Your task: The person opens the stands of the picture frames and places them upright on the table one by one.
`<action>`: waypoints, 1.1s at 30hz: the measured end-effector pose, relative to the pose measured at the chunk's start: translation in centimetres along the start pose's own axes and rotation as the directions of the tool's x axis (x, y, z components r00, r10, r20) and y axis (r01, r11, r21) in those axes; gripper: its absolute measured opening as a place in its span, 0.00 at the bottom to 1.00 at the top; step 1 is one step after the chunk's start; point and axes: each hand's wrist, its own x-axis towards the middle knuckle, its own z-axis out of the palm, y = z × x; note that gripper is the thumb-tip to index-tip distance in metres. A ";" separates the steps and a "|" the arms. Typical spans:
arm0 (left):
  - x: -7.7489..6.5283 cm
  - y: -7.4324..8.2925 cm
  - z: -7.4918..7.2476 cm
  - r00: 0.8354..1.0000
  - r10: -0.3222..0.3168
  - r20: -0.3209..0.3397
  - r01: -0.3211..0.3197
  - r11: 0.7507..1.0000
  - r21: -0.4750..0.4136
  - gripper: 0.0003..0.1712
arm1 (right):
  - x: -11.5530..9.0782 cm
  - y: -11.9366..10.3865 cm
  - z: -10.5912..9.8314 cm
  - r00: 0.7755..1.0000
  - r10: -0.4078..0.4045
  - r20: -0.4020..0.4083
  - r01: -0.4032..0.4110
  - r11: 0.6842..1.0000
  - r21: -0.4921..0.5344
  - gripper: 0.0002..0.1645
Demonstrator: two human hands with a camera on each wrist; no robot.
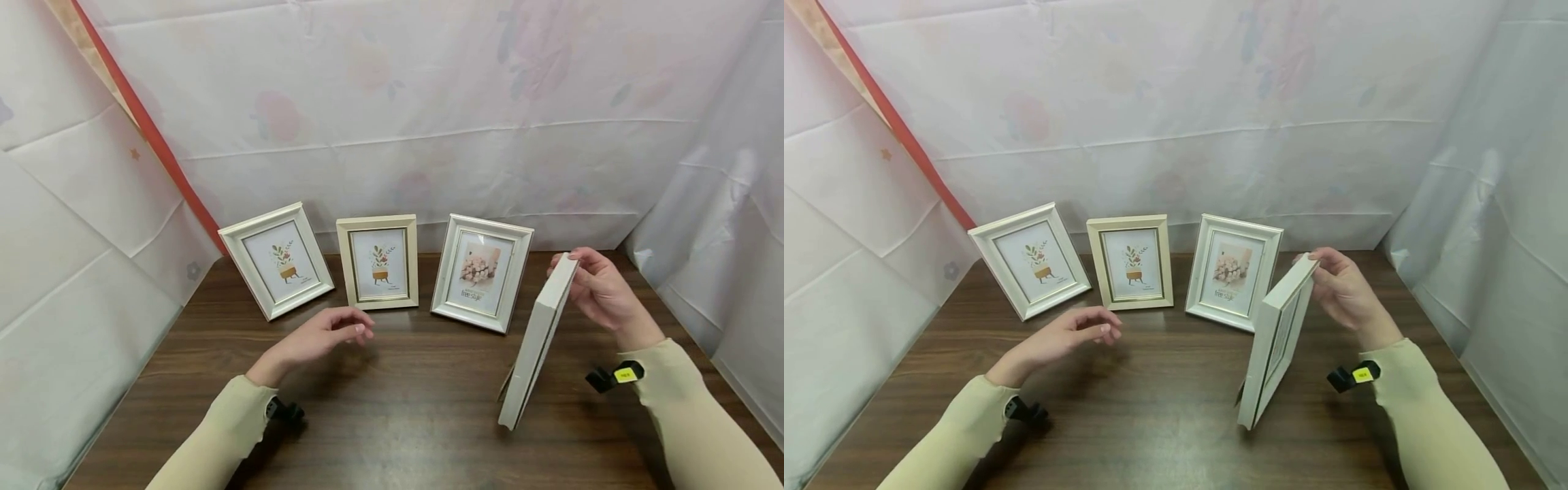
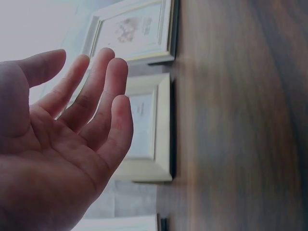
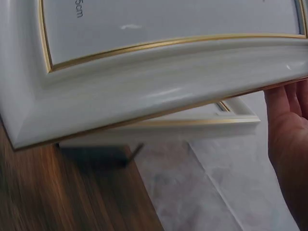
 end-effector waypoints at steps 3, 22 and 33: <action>-0.2 -0.2 -0.6 1.000 -0.004 -0.026 0.003 1.000 -0.022 0.14 | 0.5 0.7 0.2 0.999 0.018 0.036 -0.021 0.996 0.083 0.17; 2.3 0.8 3.3 0.990 0.074 0.117 -0.072 0.997 -0.023 0.16 | 3.5 4.0 1.9 0.991 0.027 0.134 -0.050 0.985 0.168 0.14; 3.9 4.6 9.6 0.934 0.192 0.300 -0.214 0.976 0.043 0.14 | 4.4 4.5 2.3 0.992 0.014 0.128 -0.039 0.979 0.198 0.11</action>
